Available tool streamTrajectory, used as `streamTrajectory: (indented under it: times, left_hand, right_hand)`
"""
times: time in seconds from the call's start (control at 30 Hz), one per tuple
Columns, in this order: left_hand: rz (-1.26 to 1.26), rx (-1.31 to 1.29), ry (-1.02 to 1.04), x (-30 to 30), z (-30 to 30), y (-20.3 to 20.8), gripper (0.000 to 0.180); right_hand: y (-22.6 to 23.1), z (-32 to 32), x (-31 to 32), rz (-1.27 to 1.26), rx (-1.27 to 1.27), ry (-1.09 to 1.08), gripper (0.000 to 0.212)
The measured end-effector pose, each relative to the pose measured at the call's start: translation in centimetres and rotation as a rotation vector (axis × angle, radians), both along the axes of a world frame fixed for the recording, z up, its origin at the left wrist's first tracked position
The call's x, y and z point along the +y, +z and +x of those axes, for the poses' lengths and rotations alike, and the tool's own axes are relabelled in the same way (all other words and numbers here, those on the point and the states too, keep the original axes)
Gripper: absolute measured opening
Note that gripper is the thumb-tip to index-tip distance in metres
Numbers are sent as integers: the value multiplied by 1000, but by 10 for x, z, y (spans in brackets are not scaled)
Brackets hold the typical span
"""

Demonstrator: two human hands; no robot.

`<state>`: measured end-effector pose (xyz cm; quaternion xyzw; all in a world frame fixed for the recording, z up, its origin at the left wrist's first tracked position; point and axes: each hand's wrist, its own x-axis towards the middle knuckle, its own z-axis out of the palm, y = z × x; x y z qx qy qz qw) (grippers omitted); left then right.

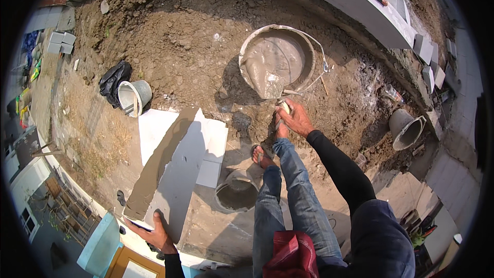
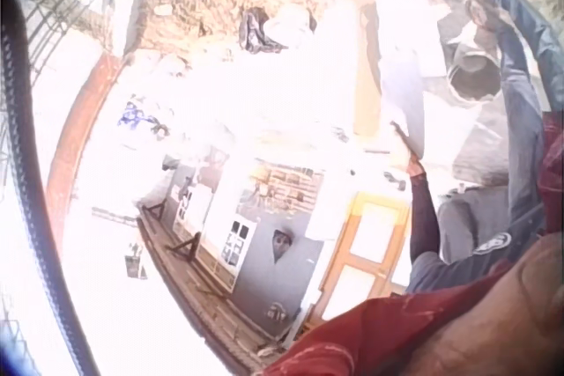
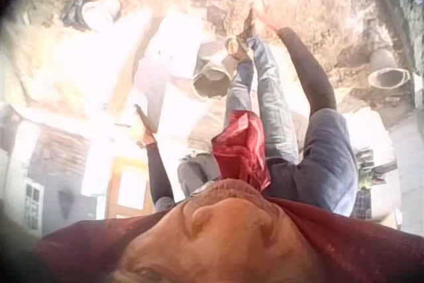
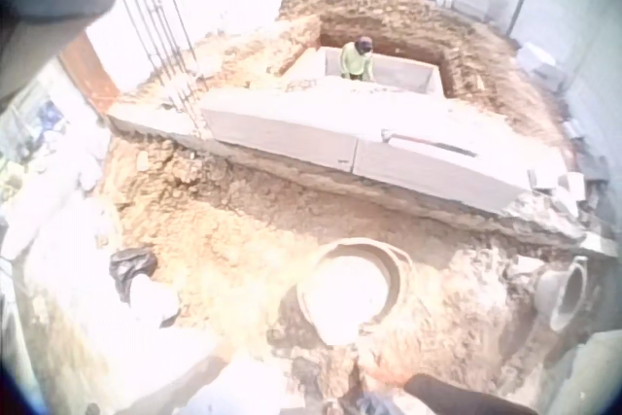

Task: The person applies cement to a brick and a foundation wall using a trowel, spreading the mixture evenly after scooping it from a bucket.

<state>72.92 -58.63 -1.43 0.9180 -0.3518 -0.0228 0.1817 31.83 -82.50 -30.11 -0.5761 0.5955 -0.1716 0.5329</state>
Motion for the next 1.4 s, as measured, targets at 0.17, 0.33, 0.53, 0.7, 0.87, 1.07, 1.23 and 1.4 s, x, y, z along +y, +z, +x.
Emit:
streamTrajectory:
  times: [0.17, 0.33, 0.53, 0.7, 0.87, 1.07, 1.23, 1.4]
  left_hand:
    - [-13, -3, -34, -5, -5, -11, 90]
    - [127, -99, -18, -11, 0, -2, 94]
    - [201, -8, -132, -53, -23, 15, 95]
    - [404, 364, -238, -79, -77, 20, 96]
    - [562, 751, -191, -92, -170, -10, 96]
    - [635, 1062, -48, -94, -241, -63, 97]
    - [599, 1216, 32, -96, -254, -70, 98]
    - [582, 1316, 106, -89, -249, -63, 99]
  right_hand:
    - [-29, -6, 13, 15, 42, -159, 49]
    - [74, -10, 15, 75, -118, -268, 48]
    - [149, -105, 62, -96, -194, -438, 37]
    - [115, -239, 94, -60, -4, -555, 41]
    - [76, -349, 63, 3, 18, -772, 56]
    - [0, -443, -30, -187, 58, -830, 42]
    - [-29, -480, -108, -499, 139, -881, 36]
    - [-41, -461, -138, -613, 156, -841, 35]
